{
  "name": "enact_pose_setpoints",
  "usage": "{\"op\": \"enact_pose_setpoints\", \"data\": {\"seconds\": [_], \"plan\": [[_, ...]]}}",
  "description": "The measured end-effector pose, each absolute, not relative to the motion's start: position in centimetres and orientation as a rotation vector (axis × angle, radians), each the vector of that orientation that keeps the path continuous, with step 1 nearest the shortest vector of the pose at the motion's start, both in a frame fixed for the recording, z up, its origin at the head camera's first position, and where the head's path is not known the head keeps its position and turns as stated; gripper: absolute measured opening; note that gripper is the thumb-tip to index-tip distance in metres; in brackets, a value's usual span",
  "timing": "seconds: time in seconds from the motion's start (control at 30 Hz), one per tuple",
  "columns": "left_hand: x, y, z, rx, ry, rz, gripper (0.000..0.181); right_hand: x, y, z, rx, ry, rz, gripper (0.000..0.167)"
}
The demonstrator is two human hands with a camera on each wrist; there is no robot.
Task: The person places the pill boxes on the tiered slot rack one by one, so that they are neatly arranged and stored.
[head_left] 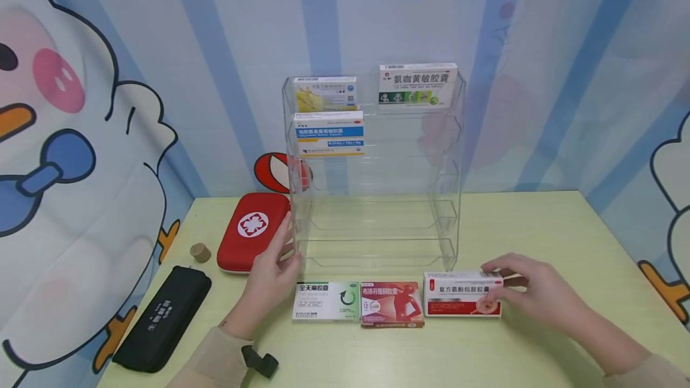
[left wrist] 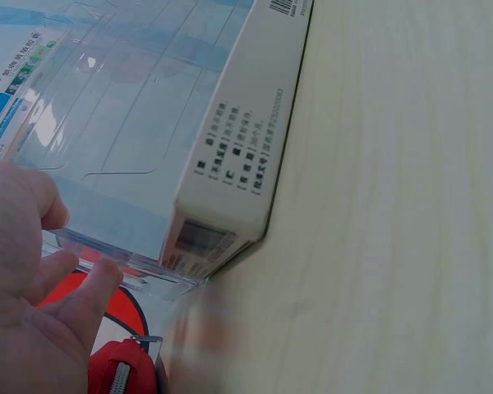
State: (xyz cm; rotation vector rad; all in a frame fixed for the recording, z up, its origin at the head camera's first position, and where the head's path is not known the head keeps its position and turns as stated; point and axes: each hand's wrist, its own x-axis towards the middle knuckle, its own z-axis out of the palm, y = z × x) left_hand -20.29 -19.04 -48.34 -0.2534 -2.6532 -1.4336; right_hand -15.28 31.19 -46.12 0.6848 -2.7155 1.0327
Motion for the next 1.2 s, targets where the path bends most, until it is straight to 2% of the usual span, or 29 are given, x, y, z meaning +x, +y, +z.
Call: {"op": "enact_pose_setpoints", "data": {"seconds": [0.3,0.5,0.87,1.2], "plan": [[-20.2,-19.1,-48.3,-0.255,-2.657,-1.427,0.097,-15.9,30.1,-44.2,0.751,-2.543,1.014,0.046],[-20.2,-19.2,-48.4,-0.247,-2.658,-1.445,0.099,-16.8,28.2,-41.5,0.732,-2.477,0.975,0.044],[-20.2,-19.1,-48.5,-0.261,-2.646,-1.458,0.098,-20.2,25.5,-35.9,0.763,-2.33,0.839,0.043],[-20.3,-19.1,-48.4,-0.269,-2.644,-1.451,0.097,-23.2,23.9,-31.4,0.678,-2.247,0.876,0.035]]}}
